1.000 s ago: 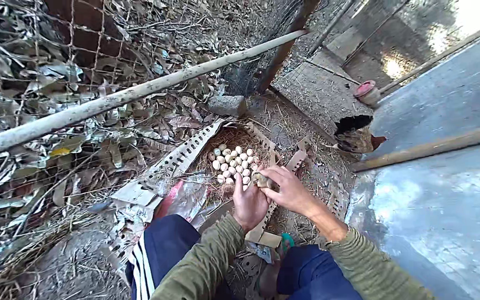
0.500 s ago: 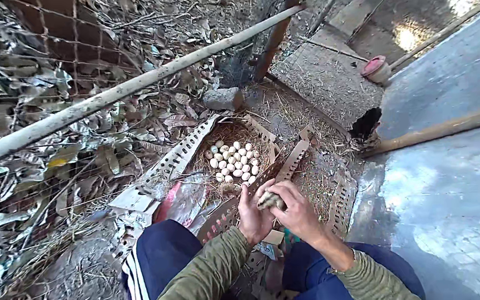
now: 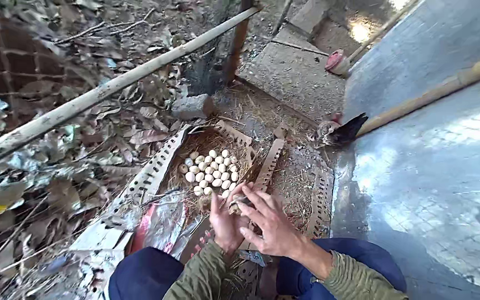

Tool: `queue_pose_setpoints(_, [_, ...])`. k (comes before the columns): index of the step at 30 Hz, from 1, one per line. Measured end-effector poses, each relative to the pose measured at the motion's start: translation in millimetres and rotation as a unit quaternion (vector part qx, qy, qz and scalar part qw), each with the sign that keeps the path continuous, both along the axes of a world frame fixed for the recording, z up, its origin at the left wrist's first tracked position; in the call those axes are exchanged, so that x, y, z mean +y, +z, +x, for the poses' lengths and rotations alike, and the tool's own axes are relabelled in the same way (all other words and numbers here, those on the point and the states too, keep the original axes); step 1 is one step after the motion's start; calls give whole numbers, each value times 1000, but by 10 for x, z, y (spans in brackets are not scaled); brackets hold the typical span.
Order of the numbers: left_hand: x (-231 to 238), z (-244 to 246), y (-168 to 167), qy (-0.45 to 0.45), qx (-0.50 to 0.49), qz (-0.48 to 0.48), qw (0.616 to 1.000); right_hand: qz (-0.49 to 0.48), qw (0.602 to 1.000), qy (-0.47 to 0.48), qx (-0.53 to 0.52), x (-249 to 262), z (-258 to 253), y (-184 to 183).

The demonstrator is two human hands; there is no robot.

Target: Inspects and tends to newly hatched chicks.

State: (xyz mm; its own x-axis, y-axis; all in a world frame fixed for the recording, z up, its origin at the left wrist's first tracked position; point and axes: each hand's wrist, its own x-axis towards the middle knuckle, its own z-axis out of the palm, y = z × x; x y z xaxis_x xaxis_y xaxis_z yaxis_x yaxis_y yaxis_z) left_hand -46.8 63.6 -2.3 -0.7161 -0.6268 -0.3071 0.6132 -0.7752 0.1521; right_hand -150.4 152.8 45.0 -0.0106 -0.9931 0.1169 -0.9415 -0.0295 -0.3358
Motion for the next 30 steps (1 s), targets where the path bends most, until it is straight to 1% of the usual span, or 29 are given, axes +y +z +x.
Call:
queue_pose_setpoints(3, [-37, 5, 52, -1, -32, -3, 999, 4, 1000, -18, -5, 17, -35, 6])
queue_pose_setpoints(6, [-68, 3, 69, 3, -44, -15, 999, 22, 999, -34, -15, 3, -61, 37])
queue_pose_setpoints(10, [-77, -2, -30, 11, -17, -16, 1000, 27, 997, -63, -19, -2, -115, 30])
queue_pose_setpoints(13, [-103, 20, -67, 20, -7, 7, 1000, 23, 996, -83, -20, -12, -149, 23])
queue_pose_setpoints(16, [-111, 34, -62, 17, 4, 21, 1000, -19, 997, -66, -21, 0, -125, 37])
queue_pose_setpoints(19, [-143, 38, -44, 29, 1, -15, 999, -37, 998, -26, -31, -14, -23, 45])
queue_pose_setpoints(22, [-155, 63, -36, 28, -3, -29, 999, -19, 999, -16, -40, -28, 55, 25])
queue_pose_setpoints(26, [-147, 62, -42, 9, 4, -41, 999, 51, 997, -27, -52, -53, 59, 27])
queue_pose_setpoints(30, [-165, 52, -48, 9, 29, -25, 999, 37, 998, -34, -32, -23, 22, -77])
